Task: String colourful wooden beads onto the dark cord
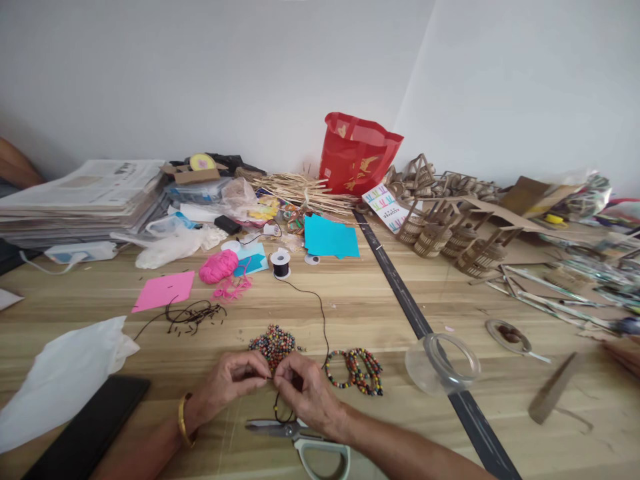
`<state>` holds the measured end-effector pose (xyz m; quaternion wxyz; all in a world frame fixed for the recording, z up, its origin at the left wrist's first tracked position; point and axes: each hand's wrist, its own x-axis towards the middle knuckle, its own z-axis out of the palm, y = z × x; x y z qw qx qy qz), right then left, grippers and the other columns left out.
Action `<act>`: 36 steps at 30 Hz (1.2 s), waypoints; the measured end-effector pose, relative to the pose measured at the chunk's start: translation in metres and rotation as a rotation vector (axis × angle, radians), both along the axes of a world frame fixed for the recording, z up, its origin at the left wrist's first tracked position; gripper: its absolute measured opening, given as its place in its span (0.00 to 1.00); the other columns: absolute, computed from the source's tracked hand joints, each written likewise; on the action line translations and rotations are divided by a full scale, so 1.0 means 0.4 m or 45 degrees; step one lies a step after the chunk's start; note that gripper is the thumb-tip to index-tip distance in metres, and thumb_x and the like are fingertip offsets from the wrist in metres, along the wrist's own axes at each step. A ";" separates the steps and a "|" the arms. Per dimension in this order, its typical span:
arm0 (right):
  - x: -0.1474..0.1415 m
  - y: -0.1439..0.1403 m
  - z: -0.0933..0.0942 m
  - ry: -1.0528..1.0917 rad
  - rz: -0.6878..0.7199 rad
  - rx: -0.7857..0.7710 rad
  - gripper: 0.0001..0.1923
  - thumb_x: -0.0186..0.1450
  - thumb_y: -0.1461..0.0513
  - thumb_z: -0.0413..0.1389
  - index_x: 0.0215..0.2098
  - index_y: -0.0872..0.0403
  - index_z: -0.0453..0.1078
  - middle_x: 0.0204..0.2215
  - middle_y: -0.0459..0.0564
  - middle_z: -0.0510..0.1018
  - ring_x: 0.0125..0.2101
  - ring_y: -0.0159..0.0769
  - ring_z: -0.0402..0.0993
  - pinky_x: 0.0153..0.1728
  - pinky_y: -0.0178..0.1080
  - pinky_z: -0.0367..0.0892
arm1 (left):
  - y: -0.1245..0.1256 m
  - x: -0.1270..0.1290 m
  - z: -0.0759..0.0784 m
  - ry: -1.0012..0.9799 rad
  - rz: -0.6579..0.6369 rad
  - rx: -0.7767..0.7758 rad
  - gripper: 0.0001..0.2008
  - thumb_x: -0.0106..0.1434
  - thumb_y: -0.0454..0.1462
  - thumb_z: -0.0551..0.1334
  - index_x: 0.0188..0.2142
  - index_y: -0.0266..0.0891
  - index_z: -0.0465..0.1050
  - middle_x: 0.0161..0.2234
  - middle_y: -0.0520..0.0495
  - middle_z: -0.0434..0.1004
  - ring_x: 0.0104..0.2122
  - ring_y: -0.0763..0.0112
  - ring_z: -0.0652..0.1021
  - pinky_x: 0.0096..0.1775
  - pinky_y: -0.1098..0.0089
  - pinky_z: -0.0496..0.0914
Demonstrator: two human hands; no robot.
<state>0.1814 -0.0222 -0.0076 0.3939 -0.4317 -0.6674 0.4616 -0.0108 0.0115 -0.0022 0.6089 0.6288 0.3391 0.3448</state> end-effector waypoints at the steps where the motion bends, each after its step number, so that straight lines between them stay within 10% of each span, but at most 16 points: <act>1: 0.000 0.000 0.000 -0.003 0.000 -0.004 0.09 0.64 0.59 0.53 0.28 0.56 0.67 0.22 0.43 0.65 0.24 0.30 0.60 0.25 0.31 0.56 | 0.000 0.000 0.000 -0.002 0.001 -0.003 0.08 0.53 0.39 0.69 0.27 0.34 0.78 0.28 0.46 0.77 0.30 0.69 0.75 0.34 0.70 0.69; 36: -0.002 -0.002 -0.022 0.101 0.059 -0.015 0.12 0.62 0.55 0.58 0.30 0.56 0.68 0.23 0.43 0.67 0.24 0.29 0.62 0.27 0.31 0.59 | -0.003 0.007 -0.003 -0.045 0.052 -0.174 0.08 0.48 0.35 0.72 0.24 0.34 0.75 0.23 0.51 0.78 0.25 0.73 0.75 0.31 0.74 0.67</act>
